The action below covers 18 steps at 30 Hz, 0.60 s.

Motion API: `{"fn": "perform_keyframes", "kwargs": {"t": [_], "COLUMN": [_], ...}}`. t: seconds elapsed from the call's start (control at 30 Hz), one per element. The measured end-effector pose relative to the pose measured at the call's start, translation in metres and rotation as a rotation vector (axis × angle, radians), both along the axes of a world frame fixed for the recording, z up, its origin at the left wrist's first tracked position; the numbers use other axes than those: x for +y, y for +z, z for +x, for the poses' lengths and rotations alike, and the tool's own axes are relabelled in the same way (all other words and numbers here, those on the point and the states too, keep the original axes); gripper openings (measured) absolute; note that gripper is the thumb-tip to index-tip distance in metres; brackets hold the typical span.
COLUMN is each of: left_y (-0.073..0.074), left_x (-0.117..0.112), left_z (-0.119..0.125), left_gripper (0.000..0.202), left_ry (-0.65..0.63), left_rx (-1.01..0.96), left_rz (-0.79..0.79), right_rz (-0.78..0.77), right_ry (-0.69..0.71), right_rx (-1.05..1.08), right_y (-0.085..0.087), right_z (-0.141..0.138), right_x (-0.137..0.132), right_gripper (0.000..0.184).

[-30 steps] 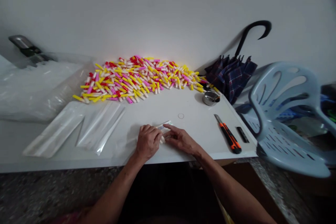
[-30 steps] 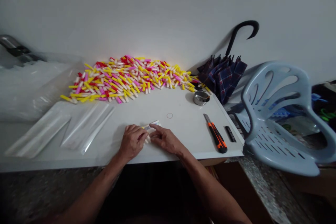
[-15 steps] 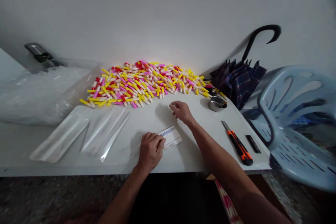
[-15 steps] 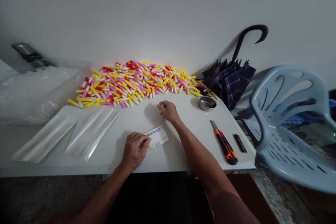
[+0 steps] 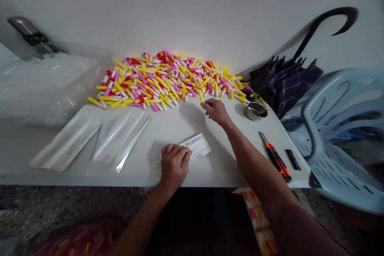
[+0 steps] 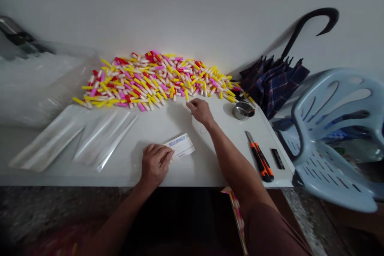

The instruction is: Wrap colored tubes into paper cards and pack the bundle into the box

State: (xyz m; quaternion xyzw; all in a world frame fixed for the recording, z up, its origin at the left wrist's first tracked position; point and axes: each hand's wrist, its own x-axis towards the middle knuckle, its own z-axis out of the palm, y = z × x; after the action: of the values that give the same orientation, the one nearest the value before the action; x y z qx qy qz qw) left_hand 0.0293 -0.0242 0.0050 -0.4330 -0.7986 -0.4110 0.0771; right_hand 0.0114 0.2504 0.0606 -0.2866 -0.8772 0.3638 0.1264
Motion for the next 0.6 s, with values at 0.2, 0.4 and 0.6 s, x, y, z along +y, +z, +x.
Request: {"fn": "perform_keyframes", "kwargs": {"t": [0.2,0.4,0.6], "left_y": [-0.001,-0.001,-0.004], "left_x": [-0.002,-0.001,-0.002], "left_z": [-0.001,0.0,-0.002], "left_gripper": [0.016,0.017,0.012], "left_ry": [-0.011,-0.052,-0.071], "left_rx": [0.027,0.035,-0.004], "left_rz": [0.053,0.048,0.064], "right_rz": [-0.026,0.078,-0.186], "right_ry": [0.417,0.568,0.563], "right_rx": [-0.167,-0.188,-0.068], "right_y": [0.027,0.014,-0.011], "right_z": [0.132,0.127,0.112], "right_x": [-0.022,-0.055,-0.077], "right_gripper": [0.031,0.022,0.019]}}
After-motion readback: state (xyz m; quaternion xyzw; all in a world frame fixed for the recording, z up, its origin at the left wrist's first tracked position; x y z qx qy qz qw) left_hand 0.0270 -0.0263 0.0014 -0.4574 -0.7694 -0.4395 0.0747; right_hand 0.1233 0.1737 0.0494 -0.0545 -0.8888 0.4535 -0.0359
